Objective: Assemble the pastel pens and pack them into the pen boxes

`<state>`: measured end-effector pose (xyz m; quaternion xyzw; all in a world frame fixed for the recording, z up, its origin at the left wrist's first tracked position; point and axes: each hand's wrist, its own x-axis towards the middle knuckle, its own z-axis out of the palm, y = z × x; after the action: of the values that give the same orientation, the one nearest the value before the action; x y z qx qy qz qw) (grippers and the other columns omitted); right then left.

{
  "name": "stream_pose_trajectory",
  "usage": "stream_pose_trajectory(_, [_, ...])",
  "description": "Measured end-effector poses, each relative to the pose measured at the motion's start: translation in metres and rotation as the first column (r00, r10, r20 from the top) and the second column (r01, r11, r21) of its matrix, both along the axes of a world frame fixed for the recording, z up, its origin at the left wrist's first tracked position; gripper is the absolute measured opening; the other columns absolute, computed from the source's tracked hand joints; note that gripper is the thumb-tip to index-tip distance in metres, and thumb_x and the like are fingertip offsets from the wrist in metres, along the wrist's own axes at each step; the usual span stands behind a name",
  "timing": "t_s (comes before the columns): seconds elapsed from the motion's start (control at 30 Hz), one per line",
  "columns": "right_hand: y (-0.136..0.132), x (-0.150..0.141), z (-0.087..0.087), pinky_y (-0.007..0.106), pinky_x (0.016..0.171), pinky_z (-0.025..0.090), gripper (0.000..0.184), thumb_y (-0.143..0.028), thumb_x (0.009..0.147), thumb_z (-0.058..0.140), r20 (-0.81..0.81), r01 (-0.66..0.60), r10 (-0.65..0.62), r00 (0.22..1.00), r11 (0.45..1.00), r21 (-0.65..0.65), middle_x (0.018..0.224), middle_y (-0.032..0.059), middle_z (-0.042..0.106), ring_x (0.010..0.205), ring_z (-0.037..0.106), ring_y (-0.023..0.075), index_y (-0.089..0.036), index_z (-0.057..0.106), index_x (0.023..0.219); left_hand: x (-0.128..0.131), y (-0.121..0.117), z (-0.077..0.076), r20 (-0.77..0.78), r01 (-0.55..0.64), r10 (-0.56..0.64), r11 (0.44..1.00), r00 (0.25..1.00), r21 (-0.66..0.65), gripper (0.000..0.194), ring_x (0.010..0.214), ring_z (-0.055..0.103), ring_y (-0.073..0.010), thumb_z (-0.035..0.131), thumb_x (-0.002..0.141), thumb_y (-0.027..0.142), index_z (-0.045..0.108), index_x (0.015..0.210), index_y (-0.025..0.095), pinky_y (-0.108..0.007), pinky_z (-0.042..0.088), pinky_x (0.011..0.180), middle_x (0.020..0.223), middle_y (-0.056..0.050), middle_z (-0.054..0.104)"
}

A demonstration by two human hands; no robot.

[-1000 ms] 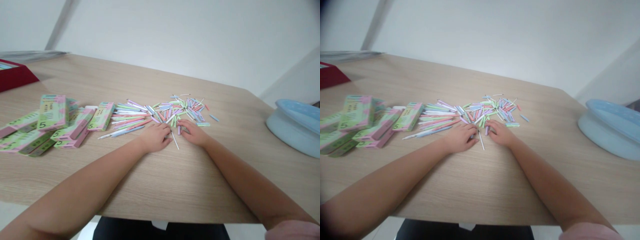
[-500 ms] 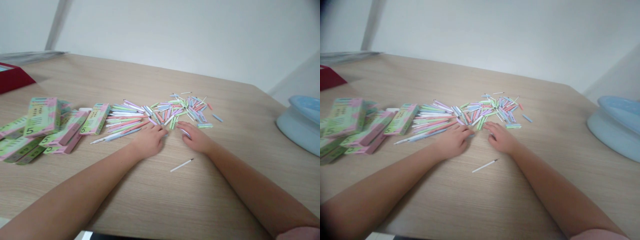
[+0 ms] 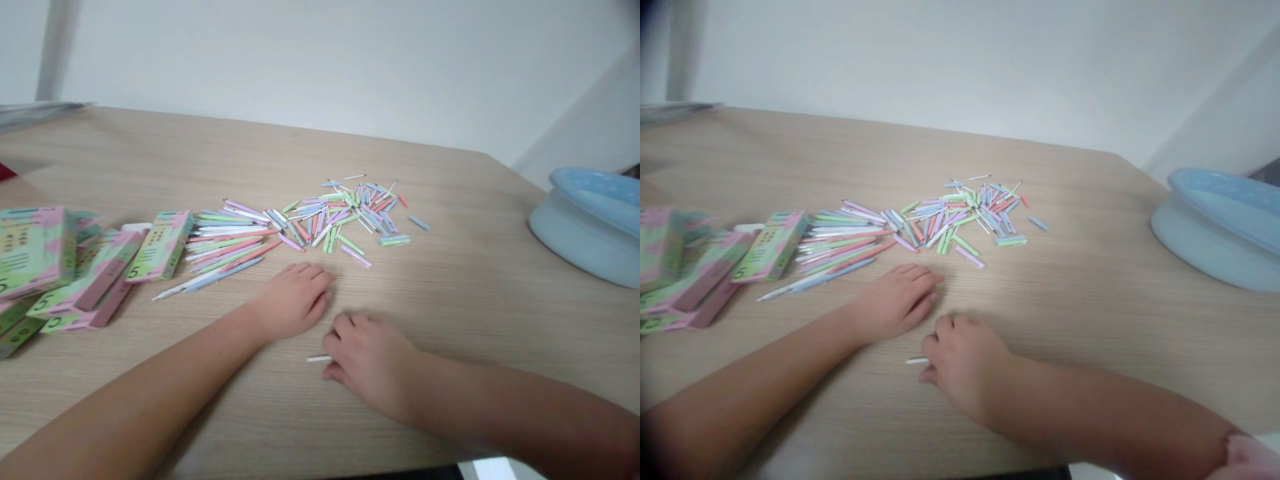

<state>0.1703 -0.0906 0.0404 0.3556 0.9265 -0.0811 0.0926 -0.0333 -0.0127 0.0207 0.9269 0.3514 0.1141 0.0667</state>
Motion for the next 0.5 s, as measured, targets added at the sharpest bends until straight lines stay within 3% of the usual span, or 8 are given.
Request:
stream_pose_trajectory(0.17, [0.019, -0.012, -0.024, 0.041, 0.070, 0.054, 0.034, -0.049, 0.103, 0.053, -0.075, -0.142, 0.155, 0.985, 0.978, 0.154, 0.101, 0.0109, 0.070, 0.088, 0.068, 0.0292, -0.018, 0.068, 0.103, -0.001, 0.004, -0.004, 0.038, 0.040, -0.039, 0.999, 0.999, -0.030, 0.031, 0.108, 0.061, -0.0246, 0.045, 0.104, 0.027, 0.062, 0.128, 0.018, -0.041, 0.047, 0.099, 0.114, -0.009, 0.068])
stream_pose_trajectory(0.27, [0.027, -0.005, -0.026, 0.039, 0.068, 0.053, 0.035, -0.046, 0.107, 0.047, -0.086, -0.217, 0.237, 0.968, 0.957, 0.192, 0.100, 0.0102, 0.071, 0.084, 0.068, 0.0266, -0.017, 0.068, 0.105, -0.002, 0.003, -0.001, 0.055, 0.065, -0.062, 0.996, 0.997, -0.060, 0.028, 0.101, 0.061, -0.0235, 0.041, 0.106, 0.028, 0.066, 0.112, 0.017, -0.039, 0.048, 0.094, 0.104, -0.009, 0.067])
stream_pose_trajectory(0.37, [0.037, 0.001, -0.027, 0.039, 0.074, 0.054, 0.036, -0.041, 0.109, 0.042, -0.085, -0.276, 0.303, 0.949, 0.932, 0.234, 0.108, 0.0116, 0.072, 0.092, 0.069, 0.0263, -0.016, 0.068, 0.111, -0.003, 0.002, 0.006, 0.073, 0.125, -0.118, 0.987, 0.990, -0.098, 0.030, 0.095, 0.061, -0.0225, 0.038, 0.106, 0.028, 0.065, 0.098, 0.017, -0.037, 0.048, 0.089, 0.096, -0.008, 0.066])
stream_pose_trajectory(0.5, [0.059, 0.009, -0.028, 0.039, 0.081, 0.052, 0.037, -0.035, 0.111, 0.038, -0.087, -0.294, 0.325, 0.942, 0.922, 0.251, 0.106, 0.0093, 0.072, 0.098, 0.068, 0.0258, -0.018, 0.070, 0.106, -0.006, 0.001, 0.012, 0.106, 0.199, -0.186, 0.972, 0.977, -0.127, 0.024, 0.100, 0.062, -0.0234, 0.046, 0.103, 0.032, 0.064, 0.111, 0.018, -0.038, 0.048, 0.092, 0.104, -0.008, 0.068])
